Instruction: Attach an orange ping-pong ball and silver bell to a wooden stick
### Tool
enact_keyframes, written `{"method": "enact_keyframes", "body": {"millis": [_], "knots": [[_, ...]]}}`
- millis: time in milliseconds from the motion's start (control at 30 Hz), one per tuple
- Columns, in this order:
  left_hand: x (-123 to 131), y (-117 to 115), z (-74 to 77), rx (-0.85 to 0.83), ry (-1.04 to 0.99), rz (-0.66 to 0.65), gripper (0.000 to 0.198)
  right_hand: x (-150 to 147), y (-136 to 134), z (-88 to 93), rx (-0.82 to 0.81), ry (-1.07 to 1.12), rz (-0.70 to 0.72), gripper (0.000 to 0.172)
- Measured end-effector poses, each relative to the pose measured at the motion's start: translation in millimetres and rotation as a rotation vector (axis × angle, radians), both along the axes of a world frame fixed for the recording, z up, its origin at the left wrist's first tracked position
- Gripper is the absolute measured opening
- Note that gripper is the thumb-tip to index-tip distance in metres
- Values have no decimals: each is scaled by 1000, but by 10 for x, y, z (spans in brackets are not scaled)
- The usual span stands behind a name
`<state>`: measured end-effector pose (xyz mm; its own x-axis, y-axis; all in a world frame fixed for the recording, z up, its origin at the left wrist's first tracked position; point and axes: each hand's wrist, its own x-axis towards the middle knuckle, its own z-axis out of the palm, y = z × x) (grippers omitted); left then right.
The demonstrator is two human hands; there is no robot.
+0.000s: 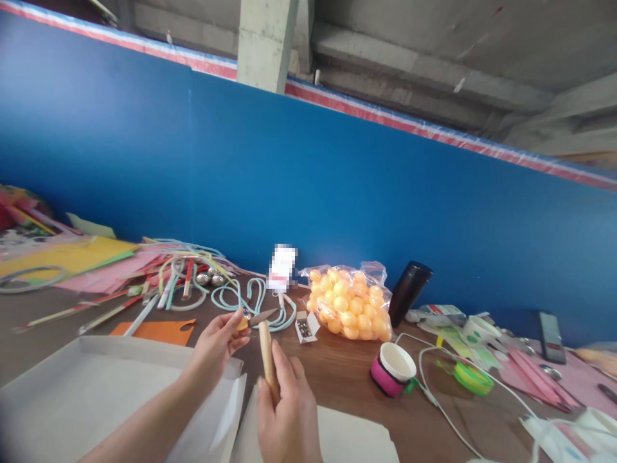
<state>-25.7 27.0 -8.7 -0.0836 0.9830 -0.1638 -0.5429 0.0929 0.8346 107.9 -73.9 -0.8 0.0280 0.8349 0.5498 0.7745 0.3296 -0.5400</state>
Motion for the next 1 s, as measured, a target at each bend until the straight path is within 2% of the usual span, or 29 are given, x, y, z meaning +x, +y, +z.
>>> {"method": "enact_keyframes", "body": {"millis": [367,1000], "knots": [[7,24,-14,5,2,13,36,-8,8,-12,51,22,-17,46],[5,18,-13,9,17,4,38,-20,8,-6,-54,47,7,48]]}}
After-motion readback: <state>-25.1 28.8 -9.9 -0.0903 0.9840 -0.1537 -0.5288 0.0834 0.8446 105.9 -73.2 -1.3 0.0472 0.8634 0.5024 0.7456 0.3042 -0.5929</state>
